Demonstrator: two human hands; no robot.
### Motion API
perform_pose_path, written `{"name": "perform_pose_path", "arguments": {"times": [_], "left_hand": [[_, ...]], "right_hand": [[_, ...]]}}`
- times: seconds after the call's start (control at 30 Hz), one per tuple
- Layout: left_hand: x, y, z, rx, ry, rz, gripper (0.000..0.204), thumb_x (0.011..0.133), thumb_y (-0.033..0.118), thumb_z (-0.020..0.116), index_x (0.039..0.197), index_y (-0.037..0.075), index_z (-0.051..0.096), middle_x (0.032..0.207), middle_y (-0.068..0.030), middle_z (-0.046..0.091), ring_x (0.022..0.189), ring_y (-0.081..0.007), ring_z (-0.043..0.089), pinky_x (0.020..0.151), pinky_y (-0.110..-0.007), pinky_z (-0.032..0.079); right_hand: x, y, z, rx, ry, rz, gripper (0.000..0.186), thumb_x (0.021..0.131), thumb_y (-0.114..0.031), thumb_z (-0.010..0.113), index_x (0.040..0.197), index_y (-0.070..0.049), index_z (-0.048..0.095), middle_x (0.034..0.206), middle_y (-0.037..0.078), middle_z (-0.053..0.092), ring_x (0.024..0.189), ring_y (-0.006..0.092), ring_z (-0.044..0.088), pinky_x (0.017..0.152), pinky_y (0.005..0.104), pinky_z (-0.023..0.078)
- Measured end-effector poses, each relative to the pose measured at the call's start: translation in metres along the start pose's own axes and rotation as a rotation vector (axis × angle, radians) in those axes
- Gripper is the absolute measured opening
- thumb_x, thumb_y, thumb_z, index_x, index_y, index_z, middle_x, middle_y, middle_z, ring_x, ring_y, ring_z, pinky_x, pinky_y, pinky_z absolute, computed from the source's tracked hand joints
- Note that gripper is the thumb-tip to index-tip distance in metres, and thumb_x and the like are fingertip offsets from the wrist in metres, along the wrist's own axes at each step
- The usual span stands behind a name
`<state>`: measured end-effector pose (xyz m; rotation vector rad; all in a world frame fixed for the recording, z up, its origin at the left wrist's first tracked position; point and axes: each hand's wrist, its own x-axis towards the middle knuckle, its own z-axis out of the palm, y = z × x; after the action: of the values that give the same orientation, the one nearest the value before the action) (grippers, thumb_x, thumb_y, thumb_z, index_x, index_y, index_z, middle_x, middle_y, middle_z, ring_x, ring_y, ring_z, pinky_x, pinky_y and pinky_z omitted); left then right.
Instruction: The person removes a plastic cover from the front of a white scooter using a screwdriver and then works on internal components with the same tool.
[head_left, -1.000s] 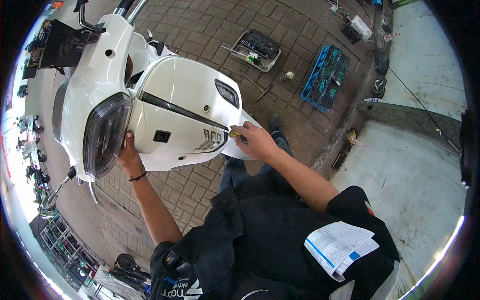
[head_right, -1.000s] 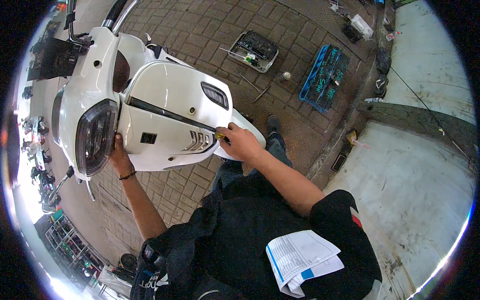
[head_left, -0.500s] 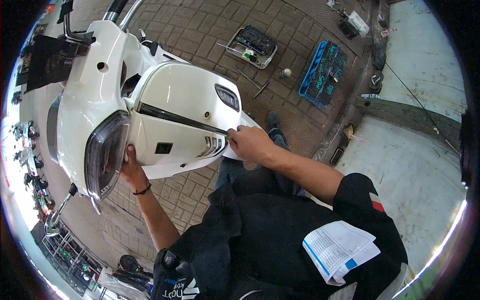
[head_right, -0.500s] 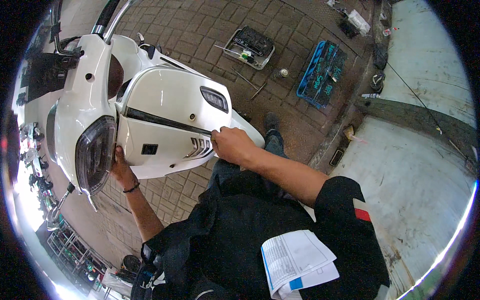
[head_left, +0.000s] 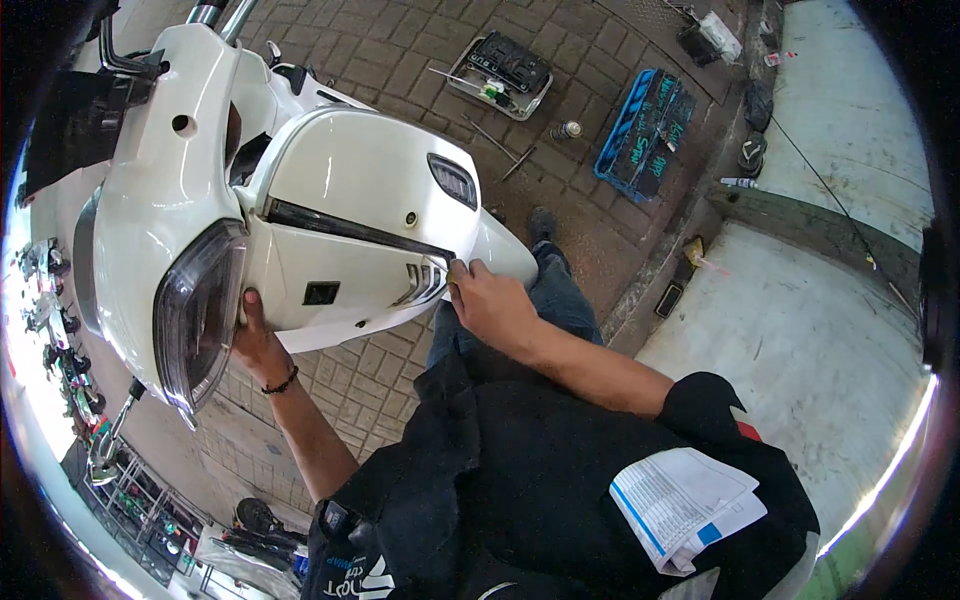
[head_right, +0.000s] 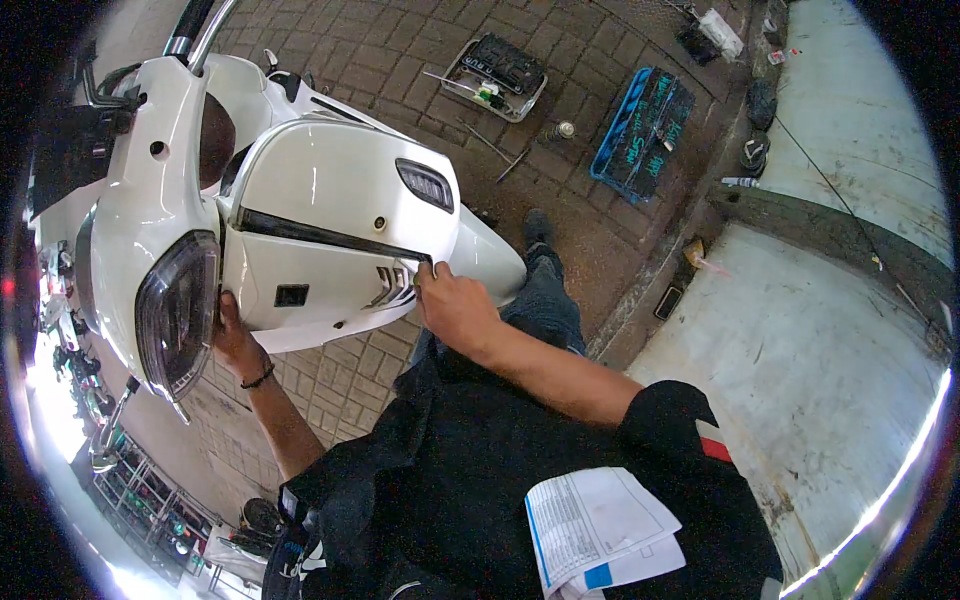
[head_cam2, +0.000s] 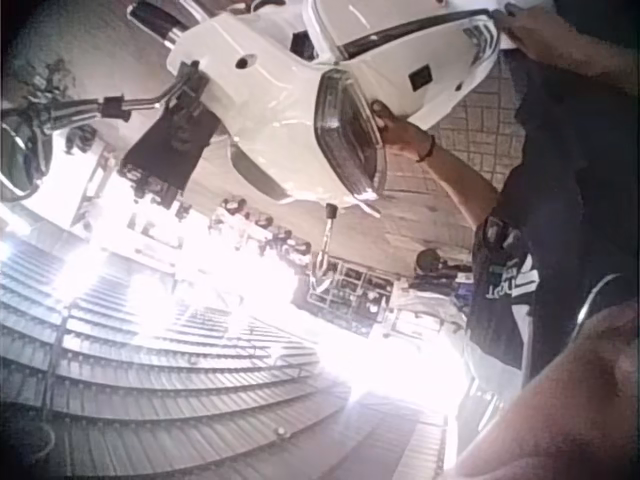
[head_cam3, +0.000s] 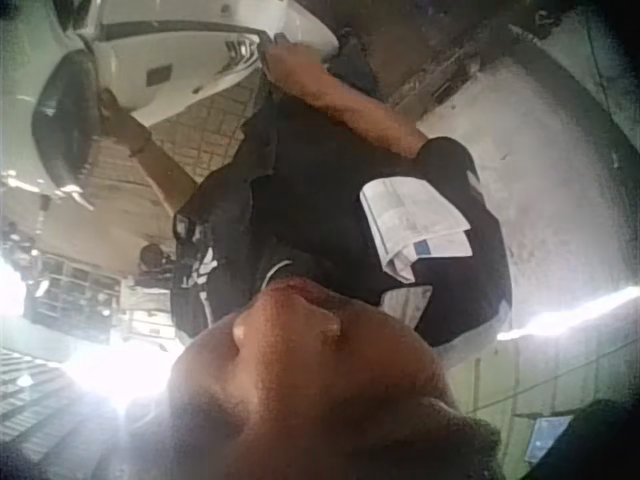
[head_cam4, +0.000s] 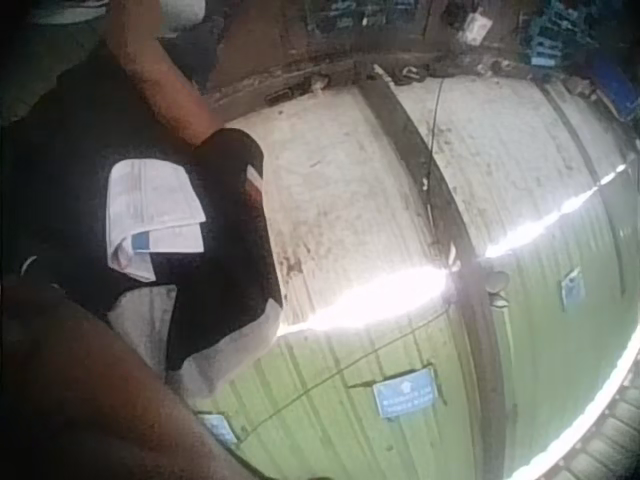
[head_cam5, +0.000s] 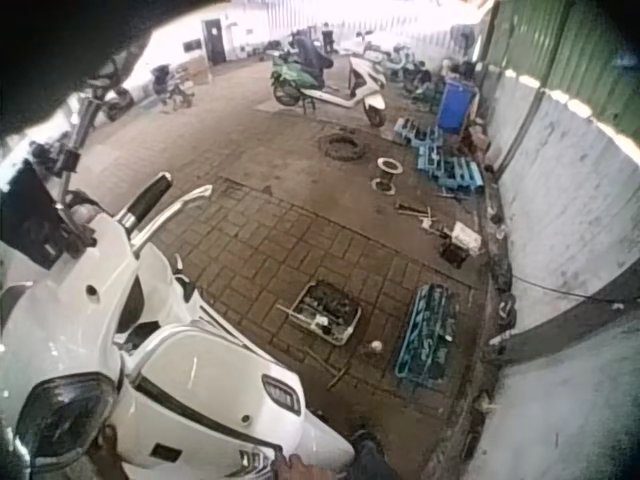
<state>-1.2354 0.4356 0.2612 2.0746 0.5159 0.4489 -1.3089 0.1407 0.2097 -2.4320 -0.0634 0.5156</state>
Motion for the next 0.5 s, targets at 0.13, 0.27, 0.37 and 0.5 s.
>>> {"name": "perform_pose_path", "arguments": {"times": [0.13,0.27,0.37,0.5], "left_hand": [[0.007,-0.011,-0.004,-0.002,0.008,0.082,0.052,0.086,0.036,0.071,0.121,0.000,0.058,0.121,-0.0106,0.060,0.105,-0.0235,0.056,0.096,-0.038,0.043],[0.005,0.001,-0.003,0.011,-0.041,0.078,0.050,0.086,0.035,0.071,0.121,0.000,0.058,0.122,-0.0109,0.059,0.106,-0.0229,0.056,0.097,-0.037,0.044],[0.006,-0.002,-0.005,-0.019,-0.060,0.064,0.050,0.087,0.035,0.071,0.121,0.000,0.059,0.122,-0.0112,0.059,0.107,-0.0234,0.055,0.097,-0.038,0.043],[0.007,-0.002,-0.001,0.002,-0.032,0.102,0.051,0.087,0.035,0.071,0.121,0.000,0.059,0.123,-0.0114,0.059,0.107,-0.0240,0.055,0.096,-0.039,0.043]], "right_hand": [[0.036,0.022,-0.028,-0.022,-0.236,-0.093,0.024,0.088,-0.025,0.057,0.103,-0.007,0.063,0.084,0.017,0.062,0.076,0.0354,0.065,0.068,0.0474,0.053],[0.073,0.055,-0.053,0.004,-0.399,-0.335,0.027,0.087,-0.027,0.058,0.105,-0.009,0.067,0.088,0.018,0.066,0.084,0.0368,0.064,0.075,0.0463,0.052],[0.080,0.067,-0.050,0.021,-0.443,-0.382,0.029,0.088,-0.028,0.057,0.108,-0.009,0.066,0.090,0.018,0.067,0.085,0.0371,0.064,0.076,0.0471,0.051],[0.032,0.028,-0.028,0.015,-0.292,-0.128,0.031,0.090,-0.026,0.054,0.111,-0.003,0.059,0.095,0.021,0.063,0.080,0.0398,0.064,0.073,0.0499,0.052]]}}
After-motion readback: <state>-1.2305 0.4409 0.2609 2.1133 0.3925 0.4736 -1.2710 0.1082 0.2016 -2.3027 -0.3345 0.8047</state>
